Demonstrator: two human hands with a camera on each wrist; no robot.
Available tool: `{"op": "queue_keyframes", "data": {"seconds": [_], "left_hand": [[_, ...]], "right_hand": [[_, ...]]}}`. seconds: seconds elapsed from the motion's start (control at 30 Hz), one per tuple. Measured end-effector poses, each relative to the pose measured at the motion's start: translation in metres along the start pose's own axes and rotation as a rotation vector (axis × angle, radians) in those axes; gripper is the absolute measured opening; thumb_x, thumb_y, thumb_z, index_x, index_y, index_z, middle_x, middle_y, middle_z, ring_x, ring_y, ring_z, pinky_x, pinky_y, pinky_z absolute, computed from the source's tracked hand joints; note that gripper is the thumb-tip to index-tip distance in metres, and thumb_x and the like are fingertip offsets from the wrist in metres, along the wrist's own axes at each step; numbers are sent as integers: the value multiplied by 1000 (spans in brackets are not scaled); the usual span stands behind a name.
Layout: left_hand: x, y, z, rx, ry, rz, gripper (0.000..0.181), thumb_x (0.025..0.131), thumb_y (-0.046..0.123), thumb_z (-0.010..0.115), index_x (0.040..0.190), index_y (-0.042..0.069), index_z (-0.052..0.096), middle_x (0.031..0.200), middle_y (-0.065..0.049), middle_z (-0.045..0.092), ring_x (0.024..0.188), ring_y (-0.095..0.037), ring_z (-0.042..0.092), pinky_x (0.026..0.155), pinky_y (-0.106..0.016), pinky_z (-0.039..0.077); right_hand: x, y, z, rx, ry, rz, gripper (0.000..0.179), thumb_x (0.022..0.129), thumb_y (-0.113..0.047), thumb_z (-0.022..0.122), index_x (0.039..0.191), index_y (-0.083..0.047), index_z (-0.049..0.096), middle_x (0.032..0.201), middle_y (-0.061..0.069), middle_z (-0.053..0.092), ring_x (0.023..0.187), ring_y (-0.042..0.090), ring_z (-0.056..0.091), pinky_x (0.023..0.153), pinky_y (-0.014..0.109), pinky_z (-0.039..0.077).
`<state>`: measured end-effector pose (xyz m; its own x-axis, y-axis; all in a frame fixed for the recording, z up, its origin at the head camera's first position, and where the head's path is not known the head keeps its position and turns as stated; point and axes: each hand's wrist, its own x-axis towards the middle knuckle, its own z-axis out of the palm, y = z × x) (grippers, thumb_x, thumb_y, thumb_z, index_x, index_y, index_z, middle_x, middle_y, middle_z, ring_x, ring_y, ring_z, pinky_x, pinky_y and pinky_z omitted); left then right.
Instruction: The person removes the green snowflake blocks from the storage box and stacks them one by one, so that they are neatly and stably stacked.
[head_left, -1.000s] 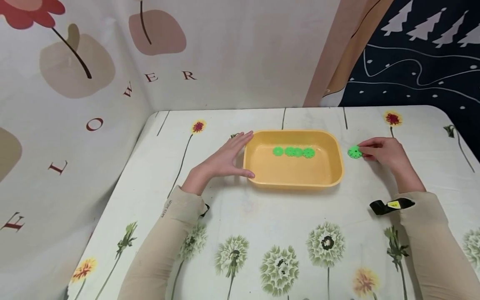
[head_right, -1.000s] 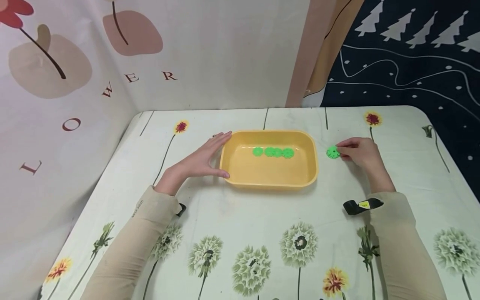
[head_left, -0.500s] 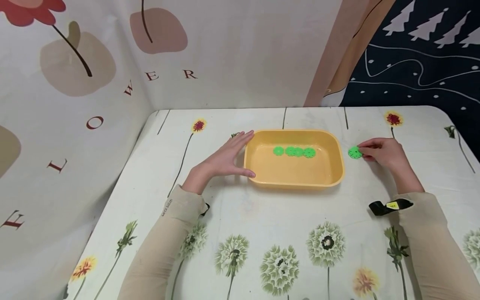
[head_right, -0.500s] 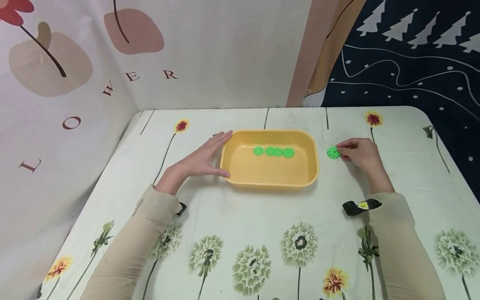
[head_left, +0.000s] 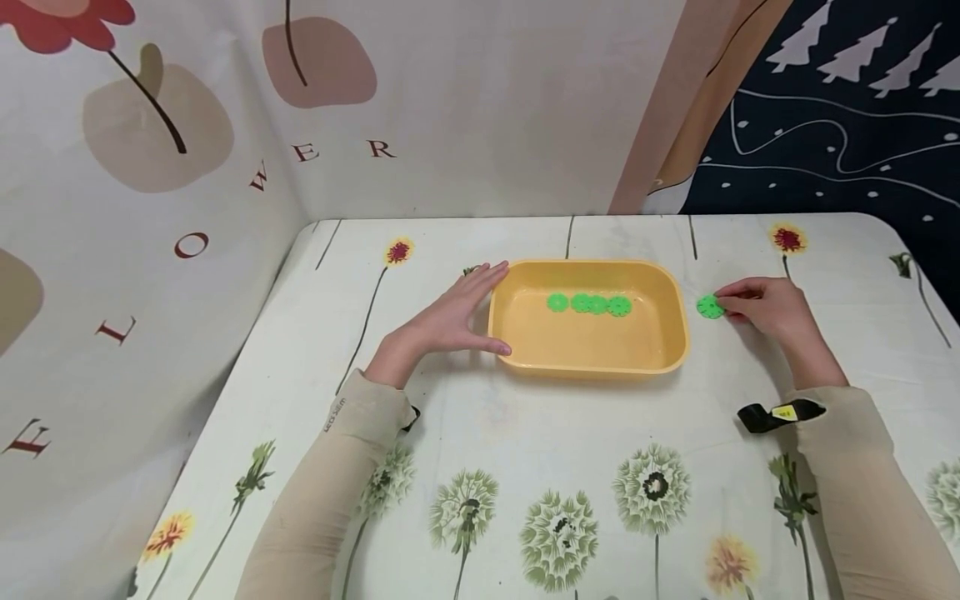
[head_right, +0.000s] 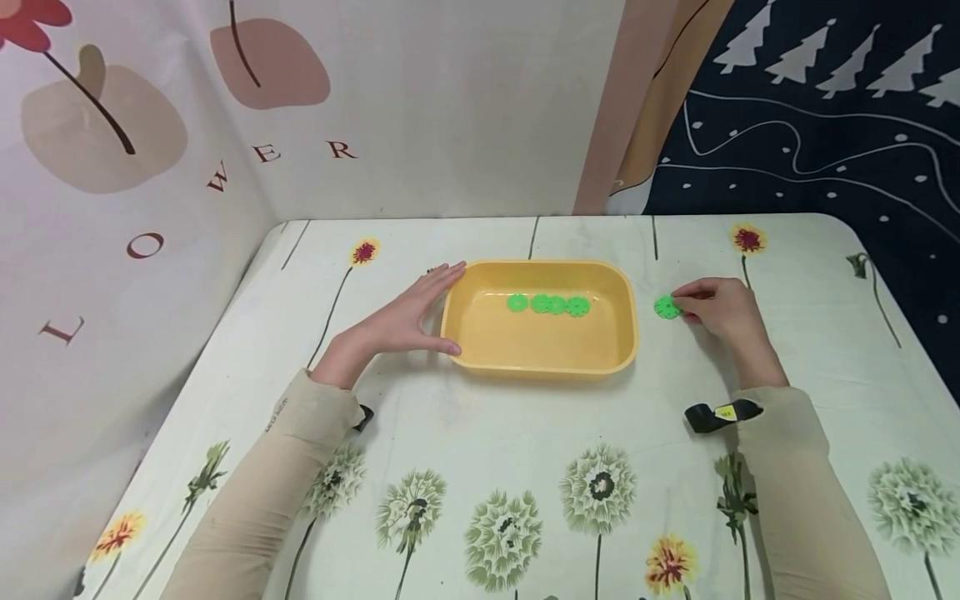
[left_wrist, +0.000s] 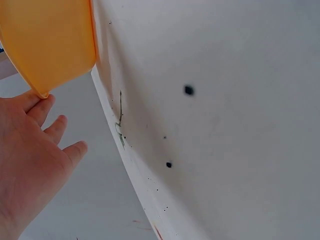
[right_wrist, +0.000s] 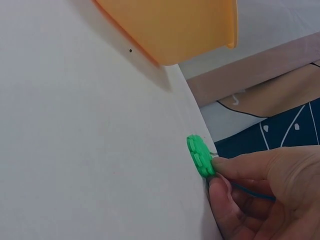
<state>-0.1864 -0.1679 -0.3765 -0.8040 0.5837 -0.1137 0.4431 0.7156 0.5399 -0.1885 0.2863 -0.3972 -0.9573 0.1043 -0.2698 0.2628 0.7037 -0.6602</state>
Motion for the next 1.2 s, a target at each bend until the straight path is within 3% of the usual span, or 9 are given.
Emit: {"op": "queue_keyframes", "data": {"seconds": [0.43, 0.63, 0.93, 1.13, 1.2], "left_hand": [[-1, 0, 0, -3, 2, 5, 122, 72, 66, 79, 162, 22, 10, 169, 12, 4, 158, -18, -1, 128, -51, 6], [-1, -1, -1, 4, 0, 15, 123, 71, 71, 76, 162, 22, 9, 169, 12, 4, 158, -18, 0, 129, -48, 3], [0, 0, -1, 2, -6, 10, 121, 73, 62, 80, 162, 21, 10, 170, 11, 4, 158, -19, -1, 128, -51, 5], [0, 0, -1, -6, -3, 10, 122, 72, 65, 79, 162, 22, 10, 169, 12, 4, 158, -18, -1, 128, -51, 4], [0, 0, -1, -10, -2, 9, 122, 71, 65, 79, 162, 22, 10, 169, 12, 4, 158, -18, -1, 128, -51, 4]], "right_hand": [[-2, -1, 0, -1, 0, -4, 37, 101, -23, 59, 126, 5, 63, 105, 16, 67, 68, 0, 57, 59, 10, 50], [-1, -1, -1, 5, -3, 8, 39, 101, -26, 59, 126, 4, 63, 102, 11, 67, 68, 0, 57, 59, 10, 51], [-2, -2, -4, 38, 5, 5, 40, 100, -27, 60, 126, 5, 62, 92, -3, 67, 68, -3, 58, 60, 11, 52], [-1, -4, -5, 37, 23, 8, 40, 100, -27, 60, 127, 2, 62, 110, 13, 65, 70, -3, 58, 60, 8, 50], [-1, -4, -7, 34, 26, 7, 40, 100, -28, 60, 128, 2, 62, 112, 13, 65, 71, -2, 57, 60, 7, 49]]}}
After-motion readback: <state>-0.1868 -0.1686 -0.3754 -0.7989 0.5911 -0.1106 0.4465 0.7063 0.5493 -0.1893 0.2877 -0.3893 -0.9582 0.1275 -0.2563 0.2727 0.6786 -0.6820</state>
